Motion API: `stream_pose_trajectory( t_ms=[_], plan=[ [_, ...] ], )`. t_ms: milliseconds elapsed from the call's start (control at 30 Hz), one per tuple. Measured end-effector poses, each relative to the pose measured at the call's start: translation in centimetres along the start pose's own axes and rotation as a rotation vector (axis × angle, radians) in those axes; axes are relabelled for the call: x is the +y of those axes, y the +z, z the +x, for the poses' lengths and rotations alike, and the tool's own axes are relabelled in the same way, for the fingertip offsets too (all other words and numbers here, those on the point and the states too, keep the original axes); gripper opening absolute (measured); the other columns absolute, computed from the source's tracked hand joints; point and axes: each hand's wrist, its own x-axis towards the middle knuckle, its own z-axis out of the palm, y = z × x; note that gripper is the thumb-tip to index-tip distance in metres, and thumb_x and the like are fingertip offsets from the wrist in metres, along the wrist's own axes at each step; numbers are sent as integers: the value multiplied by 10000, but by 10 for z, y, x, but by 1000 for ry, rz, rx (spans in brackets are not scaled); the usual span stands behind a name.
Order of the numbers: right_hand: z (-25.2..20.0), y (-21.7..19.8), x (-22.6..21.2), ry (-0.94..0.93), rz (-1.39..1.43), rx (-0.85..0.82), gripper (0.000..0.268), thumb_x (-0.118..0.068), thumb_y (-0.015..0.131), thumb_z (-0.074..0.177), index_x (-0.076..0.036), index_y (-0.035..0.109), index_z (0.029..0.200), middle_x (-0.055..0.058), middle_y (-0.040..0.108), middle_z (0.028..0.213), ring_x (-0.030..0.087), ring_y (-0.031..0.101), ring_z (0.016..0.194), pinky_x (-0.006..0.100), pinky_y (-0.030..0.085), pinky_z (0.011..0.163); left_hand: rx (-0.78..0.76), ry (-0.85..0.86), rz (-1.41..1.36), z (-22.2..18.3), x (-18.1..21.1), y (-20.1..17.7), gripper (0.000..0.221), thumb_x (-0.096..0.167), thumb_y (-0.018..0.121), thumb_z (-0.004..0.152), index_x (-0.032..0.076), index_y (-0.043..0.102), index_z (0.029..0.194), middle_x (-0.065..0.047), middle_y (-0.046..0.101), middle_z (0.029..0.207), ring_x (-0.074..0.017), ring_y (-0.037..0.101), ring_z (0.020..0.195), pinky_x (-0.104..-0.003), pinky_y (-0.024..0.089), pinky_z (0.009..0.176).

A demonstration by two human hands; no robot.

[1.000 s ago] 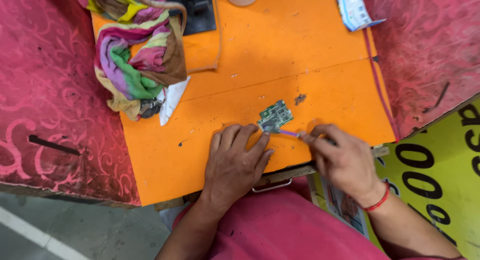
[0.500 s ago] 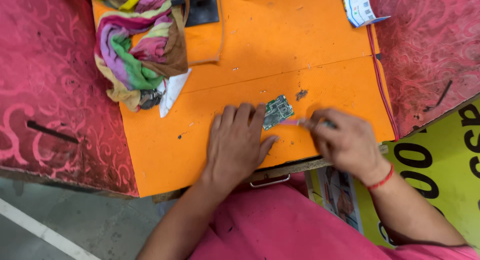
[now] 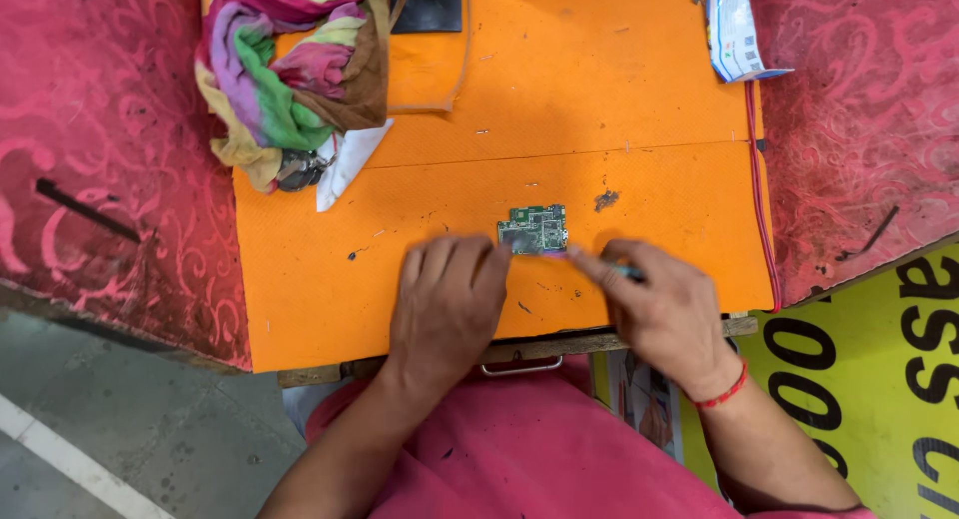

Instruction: The person cleans a motherboard using a brush by hand, applying strokes across the surface of the component.

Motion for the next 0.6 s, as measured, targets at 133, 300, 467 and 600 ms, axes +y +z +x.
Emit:
stream_pose_trajectory(
  t_ms=[133,300,467,600],
  plan=[
    [5,0,7,111,-12,1,504,16,727,824,-236,750,1261,47,674,1033,244,681,800,358,536,648,-42,12,-33,-12,10,-4,297,211,697,924,86,687,1194,-39,621,1123,-238,582,1060,-438,466,940],
    [13,5,8,210,-36,3,476,21,745,845,-222,769,1254,71,664,1051,233,655,745,361,518,615,-115,-28,-53,-9,10,-7,402,309,697,914,84,690,1247,-46,617,1118,-242,566,1051,-439,445,946],
    [14,6,2,114,9,-9,502,8,742,821,-239,760,1257,54,672,1053,241,668,774,353,526,629,-136,-36,-42,-13,8,-6,448,350,690,942,59,682,1282,-53,610,1131,-240,557,1065,-427,444,937],
    [13,1,0,11,18,-57,548,5,726,763,-246,758,1249,44,671,1013,236,665,760,354,535,626,-131,-49,-35,-12,7,-3,473,374,678,947,44,677,1286,-73,597,1159,-256,550,1091,-431,447,940]
  ],
)
